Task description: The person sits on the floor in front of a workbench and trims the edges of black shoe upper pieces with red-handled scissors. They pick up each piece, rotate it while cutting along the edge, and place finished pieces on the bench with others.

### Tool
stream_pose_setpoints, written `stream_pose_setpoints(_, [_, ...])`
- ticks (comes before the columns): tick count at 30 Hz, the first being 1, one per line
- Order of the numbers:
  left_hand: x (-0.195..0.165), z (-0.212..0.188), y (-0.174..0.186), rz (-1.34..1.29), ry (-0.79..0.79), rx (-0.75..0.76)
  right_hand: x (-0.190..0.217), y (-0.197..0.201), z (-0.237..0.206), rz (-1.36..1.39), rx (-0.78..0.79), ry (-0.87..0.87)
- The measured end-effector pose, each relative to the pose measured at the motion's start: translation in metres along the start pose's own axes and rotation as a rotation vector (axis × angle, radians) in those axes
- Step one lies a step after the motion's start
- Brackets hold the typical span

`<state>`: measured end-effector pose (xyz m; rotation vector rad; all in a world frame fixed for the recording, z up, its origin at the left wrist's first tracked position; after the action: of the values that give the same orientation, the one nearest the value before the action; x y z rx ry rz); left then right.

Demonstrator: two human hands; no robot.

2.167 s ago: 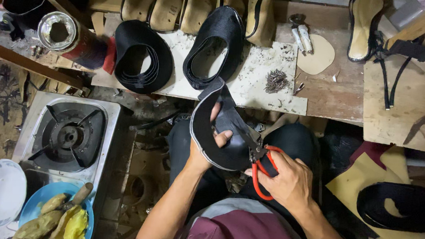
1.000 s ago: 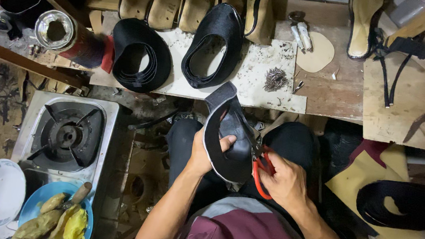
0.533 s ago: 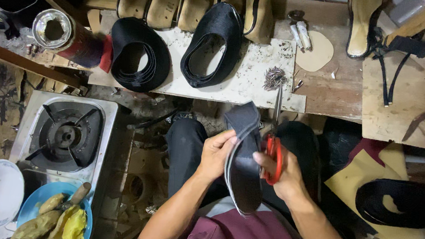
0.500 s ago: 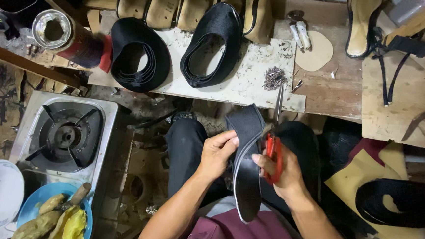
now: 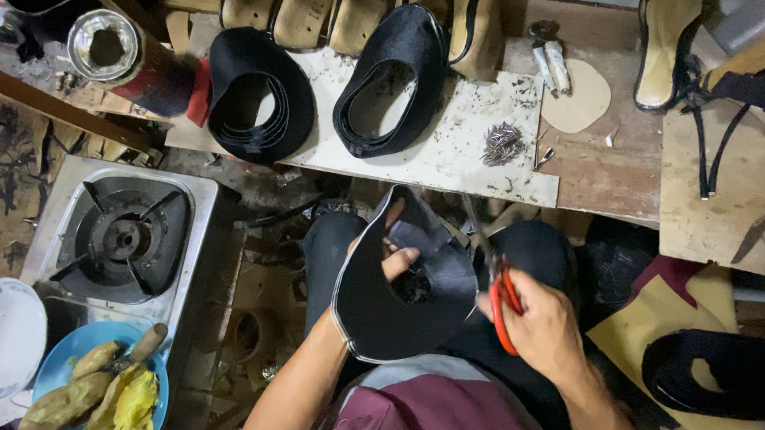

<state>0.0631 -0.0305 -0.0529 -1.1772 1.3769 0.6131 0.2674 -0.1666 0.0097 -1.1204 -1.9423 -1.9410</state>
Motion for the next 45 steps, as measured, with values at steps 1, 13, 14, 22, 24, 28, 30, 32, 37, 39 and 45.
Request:
stream_pose_setpoints(1, [-0.004,-0.001,0.002,0.011,-0.065,-0.001,0.005,0.006,-0.007,-0.045,-0.028,0.080])
stream_pose_setpoints(13, [-0.016,-0.004,-0.010,-0.008,-0.011,0.060,0.011,0.022,-0.027,-0.353,-0.179,0.294])
stream_pose_setpoints(14, [-0.020,-0.006,-0.012,-0.066,-0.022,0.061,0.012,0.021,-0.027,-0.361,-0.175,0.299])
stream_pose_setpoints(22, [-0.009,-0.010,0.000,-0.053,-0.027,0.003,0.013,0.019,-0.024,-0.381,-0.128,0.247])
stream_pose_setpoints(24, [0.000,-0.008,-0.001,-0.074,-0.045,0.014,0.015,0.019,-0.024,-0.381,-0.133,0.260])
stream_pose_setpoints(28, [0.016,0.000,-0.004,-0.242,-0.106,0.037,0.023,0.021,-0.025,-0.367,-0.179,0.340])
stream_pose_setpoints(30, [0.026,-0.003,-0.004,-0.236,-0.073,0.044,0.026,0.021,-0.025,-0.353,-0.199,0.370])
stream_pose_setpoints(32, [0.035,-0.007,-0.007,-0.255,-0.021,0.046,0.029,0.020,-0.024,-0.337,-0.205,0.381])
stream_pose_setpoints(37, [0.036,-0.008,-0.016,-0.317,-0.029,0.008,0.026,0.013,-0.017,-0.333,-0.138,0.303])
stream_pose_setpoints(39, [0.030,-0.008,-0.016,-0.301,-0.031,0.015,0.027,0.012,-0.016,-0.317,-0.125,0.304])
stream_pose_setpoints(45, [0.017,-0.014,-0.014,-0.227,0.019,0.039,0.025,0.008,-0.013,-0.328,-0.094,0.287])
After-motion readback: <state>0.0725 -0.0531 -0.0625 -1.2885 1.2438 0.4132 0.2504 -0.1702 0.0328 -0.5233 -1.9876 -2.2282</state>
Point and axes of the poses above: each hand's wrist, its own z-axis towards the middle knuckle, its own y-axis out of the back of the hand, x = y × z, the point moved 9 cm from there along z, towards the middle knuckle, and after that the axes turned 10 degrees about -z, right-handed, at the moved point
